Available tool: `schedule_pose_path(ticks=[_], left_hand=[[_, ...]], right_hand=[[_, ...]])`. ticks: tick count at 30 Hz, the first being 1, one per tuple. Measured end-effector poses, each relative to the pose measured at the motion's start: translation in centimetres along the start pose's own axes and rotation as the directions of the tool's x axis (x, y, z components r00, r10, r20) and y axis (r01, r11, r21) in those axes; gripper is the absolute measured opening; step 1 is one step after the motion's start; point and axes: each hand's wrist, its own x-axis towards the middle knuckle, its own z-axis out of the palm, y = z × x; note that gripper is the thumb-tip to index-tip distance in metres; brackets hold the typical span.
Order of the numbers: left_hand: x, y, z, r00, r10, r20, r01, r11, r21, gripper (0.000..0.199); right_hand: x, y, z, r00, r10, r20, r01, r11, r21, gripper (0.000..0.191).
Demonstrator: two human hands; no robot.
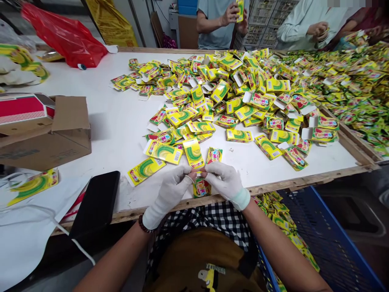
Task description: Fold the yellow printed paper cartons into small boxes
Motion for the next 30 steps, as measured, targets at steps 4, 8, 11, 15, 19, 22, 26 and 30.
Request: schedule_pose_path(ticks=[4,8,11,15,19,22,26,30], left_hand=[[-1.2,-0.3,-0.4,0.987,0.156,0.024,-0.158,0.980,0.124,0.019],[-1.9,-0.5,-0.2,0.959,0.279,0.054,-0.284,0.940,0.188,0.027],[-1.7,-0.4,0.0,0.940,0.336,0.062,-0.342,0.916,0.211,0.024],[-1.4,-0.3,-0.1,0.927,0.366,0.083,-0.375,0.901,0.215,0.017],[-1.7,-0.3,0.1,0.953,0.301,0.037,-0.302,0.933,0.198,0.018],[-1.8,-0.4,0.2,0.965,0.261,0.002,-0.256,0.942,0.216,0.017],[-1.8,-0.3,0.2,0.960,0.279,0.027,-0.278,0.934,0.223,0.018],[-1.7,-0.2,0.3,0.950,0.312,0.008,-0.306,0.926,0.223,0.022]], right_hand=[[-0.8,0.4,-0.3,0.988,-0.153,0.012,0.153,0.987,0.046,0.017],[-1.8,1.0,-0.5,0.979,-0.203,0.023,0.202,0.978,0.056,0.025],[-2.2,1.3,-0.5,0.981,-0.184,0.060,0.179,0.981,0.074,0.029],[-2.4,1.1,-0.3,0.989,-0.143,0.036,0.137,0.982,0.126,0.025],[-3.1,0.9,-0.1,1.000,0.015,0.023,-0.022,0.942,0.335,0.052],[-3.6,1.1,-0.2,0.991,0.127,0.033,-0.129,0.897,0.422,0.066],[-3.4,1.2,-0.3,0.998,0.060,-0.011,-0.057,0.978,0.202,0.027],[-2.8,1.0,-0.2,0.998,-0.052,-0.047,0.057,0.992,0.112,0.017]])
